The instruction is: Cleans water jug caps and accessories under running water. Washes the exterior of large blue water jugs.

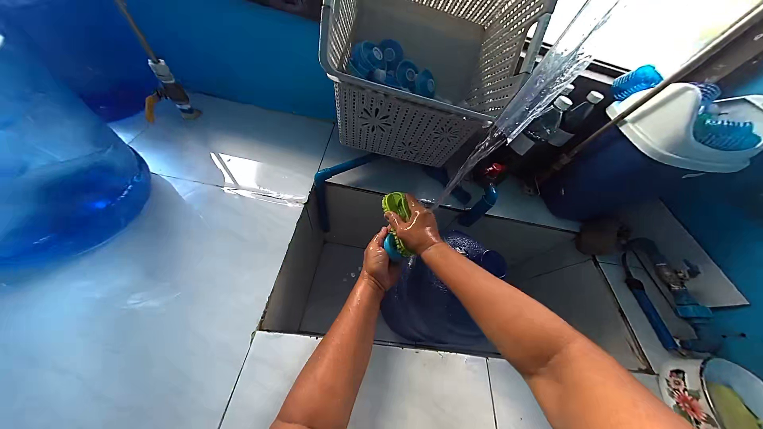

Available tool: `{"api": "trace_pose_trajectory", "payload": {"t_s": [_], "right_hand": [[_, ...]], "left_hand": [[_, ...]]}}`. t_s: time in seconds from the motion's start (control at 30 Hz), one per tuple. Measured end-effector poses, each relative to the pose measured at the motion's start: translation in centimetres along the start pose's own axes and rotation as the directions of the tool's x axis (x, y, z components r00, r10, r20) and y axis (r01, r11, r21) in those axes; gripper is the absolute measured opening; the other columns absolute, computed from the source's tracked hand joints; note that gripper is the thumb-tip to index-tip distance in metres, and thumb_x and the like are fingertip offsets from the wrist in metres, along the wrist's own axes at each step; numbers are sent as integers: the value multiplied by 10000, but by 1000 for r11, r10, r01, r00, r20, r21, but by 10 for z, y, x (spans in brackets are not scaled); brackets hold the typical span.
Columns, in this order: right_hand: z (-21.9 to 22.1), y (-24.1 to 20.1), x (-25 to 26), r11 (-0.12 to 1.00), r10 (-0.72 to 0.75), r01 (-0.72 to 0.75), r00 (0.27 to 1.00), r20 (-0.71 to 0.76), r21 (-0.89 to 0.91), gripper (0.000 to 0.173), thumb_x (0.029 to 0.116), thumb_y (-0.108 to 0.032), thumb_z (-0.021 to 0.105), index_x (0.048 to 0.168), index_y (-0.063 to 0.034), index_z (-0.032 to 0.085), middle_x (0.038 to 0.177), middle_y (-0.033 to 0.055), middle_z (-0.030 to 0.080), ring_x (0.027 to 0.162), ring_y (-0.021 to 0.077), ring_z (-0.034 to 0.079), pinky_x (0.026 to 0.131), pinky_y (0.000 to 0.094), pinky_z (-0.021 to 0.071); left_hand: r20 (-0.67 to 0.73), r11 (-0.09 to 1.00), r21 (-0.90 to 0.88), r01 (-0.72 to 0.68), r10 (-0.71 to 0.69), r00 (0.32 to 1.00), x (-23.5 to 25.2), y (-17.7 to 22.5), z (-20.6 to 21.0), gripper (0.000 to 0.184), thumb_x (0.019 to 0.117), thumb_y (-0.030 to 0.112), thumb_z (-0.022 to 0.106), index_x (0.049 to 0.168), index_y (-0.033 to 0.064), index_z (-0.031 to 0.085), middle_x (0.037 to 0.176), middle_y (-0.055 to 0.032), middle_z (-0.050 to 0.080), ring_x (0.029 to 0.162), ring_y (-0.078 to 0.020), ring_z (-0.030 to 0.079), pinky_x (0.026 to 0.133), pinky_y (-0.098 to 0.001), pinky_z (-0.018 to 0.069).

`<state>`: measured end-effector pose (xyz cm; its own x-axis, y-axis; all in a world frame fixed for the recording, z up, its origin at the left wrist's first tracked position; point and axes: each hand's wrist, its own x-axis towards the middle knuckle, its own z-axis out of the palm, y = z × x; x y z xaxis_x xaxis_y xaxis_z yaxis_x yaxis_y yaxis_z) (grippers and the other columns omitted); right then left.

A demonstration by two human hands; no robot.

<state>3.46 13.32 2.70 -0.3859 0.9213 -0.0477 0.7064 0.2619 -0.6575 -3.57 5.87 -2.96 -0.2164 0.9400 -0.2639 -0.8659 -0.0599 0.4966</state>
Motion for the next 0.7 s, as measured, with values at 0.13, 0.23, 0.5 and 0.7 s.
{"api": "trace_pose_trajectory", "payload": {"t_s": [0.13, 0.23, 0.5, 0.7], "right_hand": [[-3, 27, -10, 980, 102, -65, 975, -198, 186, 605, 991, -346, 691, 1431, 23, 500, 1245, 294, 648, 1134, 435, 650, 986, 627, 493], [1, 55, -40, 983, 38, 2, 977, -211, 185, 649, 988, -290, 684, 1495, 30, 435, 1225, 277, 662, 1072, 370, 681, 964, 551, 530], [-8, 88, -85, 964, -94, 132, 981, -168, 231, 684, 934, -309, 688, 1443, 99, 482, 1123, 230, 702, 916, 212, 683, 867, 366, 551], [-46, 106, -85, 995, 41, -44, 998, 45, 88, 666, 962, -328, 693, 1482, 22, 469, 1183, 242, 682, 1026, 291, 676, 965, 451, 518]], "left_hand": [[-196, 985, -167, -39, 6, 981, 13, 22, -13, 619, 1122, 415, 118, 1299, -5, 537, 1132, -151, 673, 1013, -248, 686, 874, -380, 565], [-157, 969, -233, 83, -121, 980, 11, 29, -17, 790, 1060, 576, 47, 1092, 56, 642, 834, -84, 696, 811, -241, 710, 777, -400, 599], [125, 925, -152, 348, -332, 935, -2, 14, -16, 749, 1075, 541, 94, 972, 40, 641, 828, -118, 698, 664, -189, 697, 583, -257, 585], [54, 913, 23, 408, -409, 911, -6, 9, -17, 776, 1047, 642, 67, 893, 95, 595, 680, -35, 619, 468, -85, 560, 413, -176, 455]]}}
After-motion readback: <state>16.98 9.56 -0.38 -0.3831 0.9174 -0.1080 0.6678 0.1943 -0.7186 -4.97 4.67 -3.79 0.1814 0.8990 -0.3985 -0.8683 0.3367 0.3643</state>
